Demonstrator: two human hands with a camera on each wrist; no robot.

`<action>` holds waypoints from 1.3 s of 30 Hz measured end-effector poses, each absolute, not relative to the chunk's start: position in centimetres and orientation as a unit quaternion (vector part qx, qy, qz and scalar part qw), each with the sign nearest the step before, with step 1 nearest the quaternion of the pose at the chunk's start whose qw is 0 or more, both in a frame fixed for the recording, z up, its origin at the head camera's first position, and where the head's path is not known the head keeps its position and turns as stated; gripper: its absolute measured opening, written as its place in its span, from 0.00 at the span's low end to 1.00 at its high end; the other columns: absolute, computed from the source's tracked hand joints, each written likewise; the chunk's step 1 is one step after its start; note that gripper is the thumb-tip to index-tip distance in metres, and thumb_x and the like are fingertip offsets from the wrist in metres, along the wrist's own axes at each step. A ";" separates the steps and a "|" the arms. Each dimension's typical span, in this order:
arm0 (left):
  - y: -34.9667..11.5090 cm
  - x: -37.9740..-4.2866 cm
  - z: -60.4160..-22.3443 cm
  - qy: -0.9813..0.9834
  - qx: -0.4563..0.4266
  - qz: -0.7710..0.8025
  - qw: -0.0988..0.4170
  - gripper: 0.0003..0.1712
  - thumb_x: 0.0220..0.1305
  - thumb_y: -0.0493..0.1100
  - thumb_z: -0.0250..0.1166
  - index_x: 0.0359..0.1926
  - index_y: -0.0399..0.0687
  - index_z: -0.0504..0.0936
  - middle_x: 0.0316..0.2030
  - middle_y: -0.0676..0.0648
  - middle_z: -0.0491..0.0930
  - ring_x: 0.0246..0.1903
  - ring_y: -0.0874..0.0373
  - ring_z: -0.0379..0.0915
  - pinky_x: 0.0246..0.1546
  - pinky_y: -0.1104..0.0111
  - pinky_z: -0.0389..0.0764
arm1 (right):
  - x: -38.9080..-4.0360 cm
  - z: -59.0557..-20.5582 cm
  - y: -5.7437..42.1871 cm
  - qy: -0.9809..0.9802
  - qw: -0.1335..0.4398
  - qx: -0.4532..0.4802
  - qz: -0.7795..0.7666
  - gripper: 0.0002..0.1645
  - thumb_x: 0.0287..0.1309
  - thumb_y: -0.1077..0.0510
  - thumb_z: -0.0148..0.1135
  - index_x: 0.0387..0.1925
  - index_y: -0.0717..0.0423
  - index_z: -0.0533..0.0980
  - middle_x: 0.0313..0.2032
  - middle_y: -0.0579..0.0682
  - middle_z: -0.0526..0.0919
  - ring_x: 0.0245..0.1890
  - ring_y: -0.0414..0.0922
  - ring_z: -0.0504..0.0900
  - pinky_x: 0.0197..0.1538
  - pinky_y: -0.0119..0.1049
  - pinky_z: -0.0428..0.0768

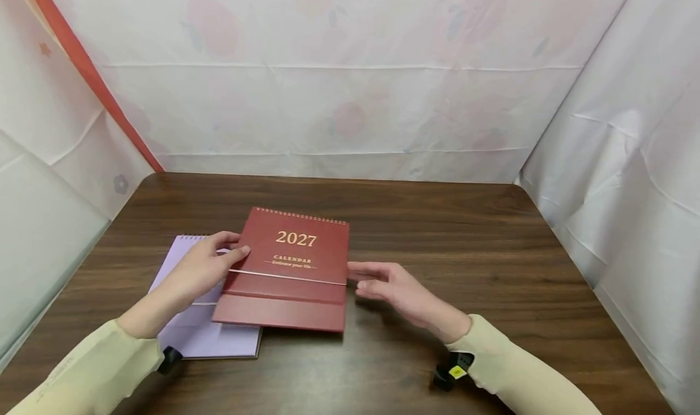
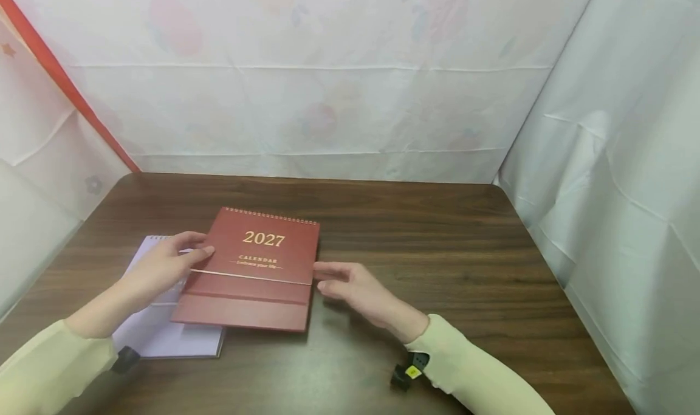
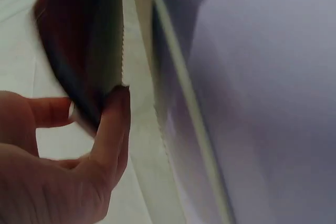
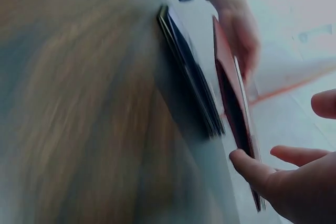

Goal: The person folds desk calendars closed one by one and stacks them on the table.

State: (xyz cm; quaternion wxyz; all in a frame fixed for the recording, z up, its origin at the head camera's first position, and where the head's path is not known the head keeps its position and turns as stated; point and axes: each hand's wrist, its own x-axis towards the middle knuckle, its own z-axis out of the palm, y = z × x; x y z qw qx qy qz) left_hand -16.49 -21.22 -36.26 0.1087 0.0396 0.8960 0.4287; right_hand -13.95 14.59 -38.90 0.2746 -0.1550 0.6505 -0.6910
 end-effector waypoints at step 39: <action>-33.3 -13.0 -39.1 0.953 -0.022 0.283 0.104 0.45 0.77 0.60 0.48 0.65 0.15 0.59 0.55 0.18 0.65 0.51 0.28 0.66 0.44 0.40 0.71 | -12.8 -39.4 1.3 0.801 0.225 -0.342 -0.437 0.33 0.68 0.50 0.61 0.71 0.53 0.68 0.74 0.49 0.60 0.63 0.37 0.71 0.64 0.26 0.65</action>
